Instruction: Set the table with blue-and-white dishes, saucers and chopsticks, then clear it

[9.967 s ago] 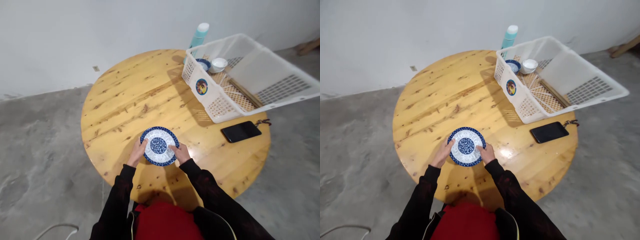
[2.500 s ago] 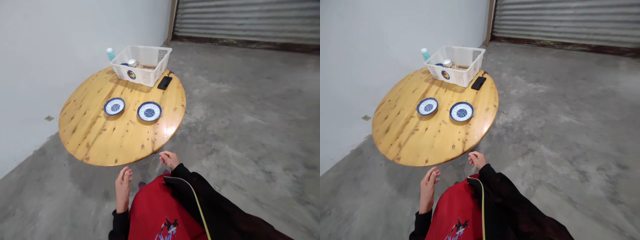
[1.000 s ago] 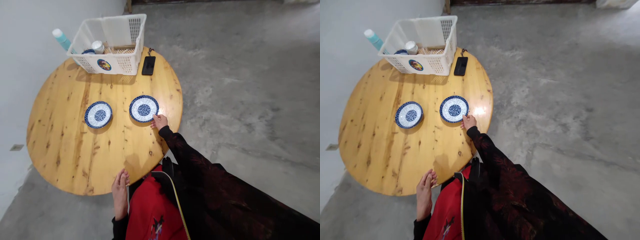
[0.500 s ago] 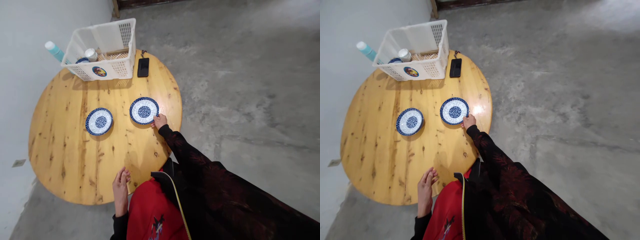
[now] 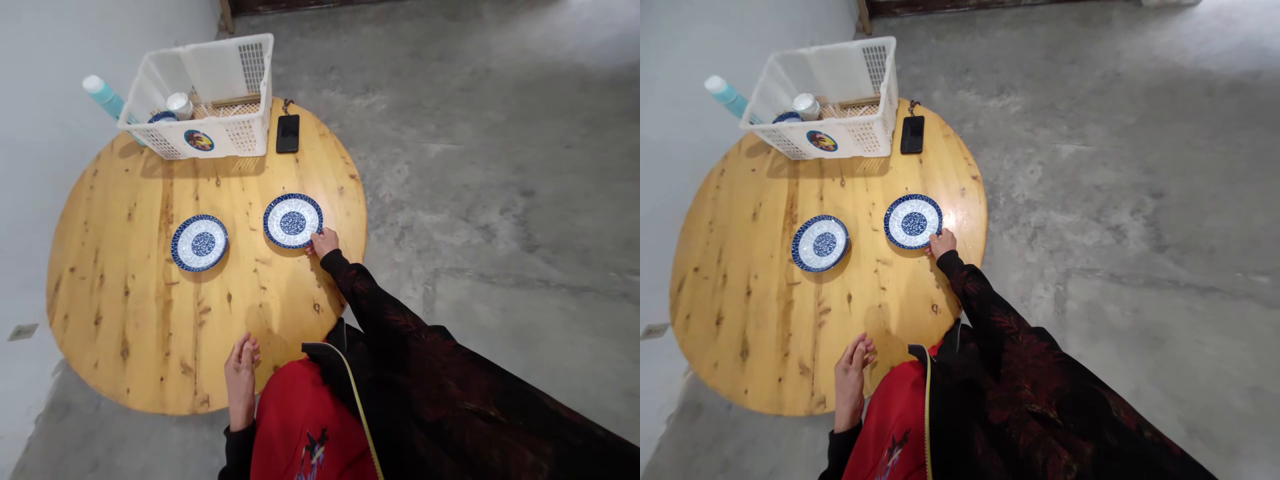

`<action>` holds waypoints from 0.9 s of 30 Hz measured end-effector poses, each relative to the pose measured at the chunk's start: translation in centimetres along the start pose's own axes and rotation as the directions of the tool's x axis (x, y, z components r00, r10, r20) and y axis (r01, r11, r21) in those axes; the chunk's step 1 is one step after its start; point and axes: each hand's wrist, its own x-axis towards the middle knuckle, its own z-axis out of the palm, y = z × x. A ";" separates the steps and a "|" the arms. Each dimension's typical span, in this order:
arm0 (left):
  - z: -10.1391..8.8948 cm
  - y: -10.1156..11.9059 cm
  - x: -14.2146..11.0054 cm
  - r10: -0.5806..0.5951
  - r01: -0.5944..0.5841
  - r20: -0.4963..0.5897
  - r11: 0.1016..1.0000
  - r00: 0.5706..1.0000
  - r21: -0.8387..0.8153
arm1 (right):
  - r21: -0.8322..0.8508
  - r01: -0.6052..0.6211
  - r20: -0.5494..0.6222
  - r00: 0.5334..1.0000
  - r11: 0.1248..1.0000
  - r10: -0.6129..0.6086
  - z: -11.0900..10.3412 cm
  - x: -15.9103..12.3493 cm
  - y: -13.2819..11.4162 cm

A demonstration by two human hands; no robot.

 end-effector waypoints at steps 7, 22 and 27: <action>-0.1 -0.2 0.3 -0.006 0.006 0.006 1.000 1.000 -0.010 | -0.024 0.001 -0.014 1.000 1.000 -0.001 -0.1 -0.2 -0.3; -0.7 -0.8 0.9 -0.011 0.011 0.030 1.000 0.999 -0.007 | -0.010 -0.015 -0.019 1.000 1.000 0.015 0.0 -0.7 -0.6; -0.8 -1.1 1.4 -0.009 0.009 0.041 1.000 0.999 -0.015 | 0.002 -0.031 -0.023 0.999 1.000 0.031 0.0 -1.1 -0.9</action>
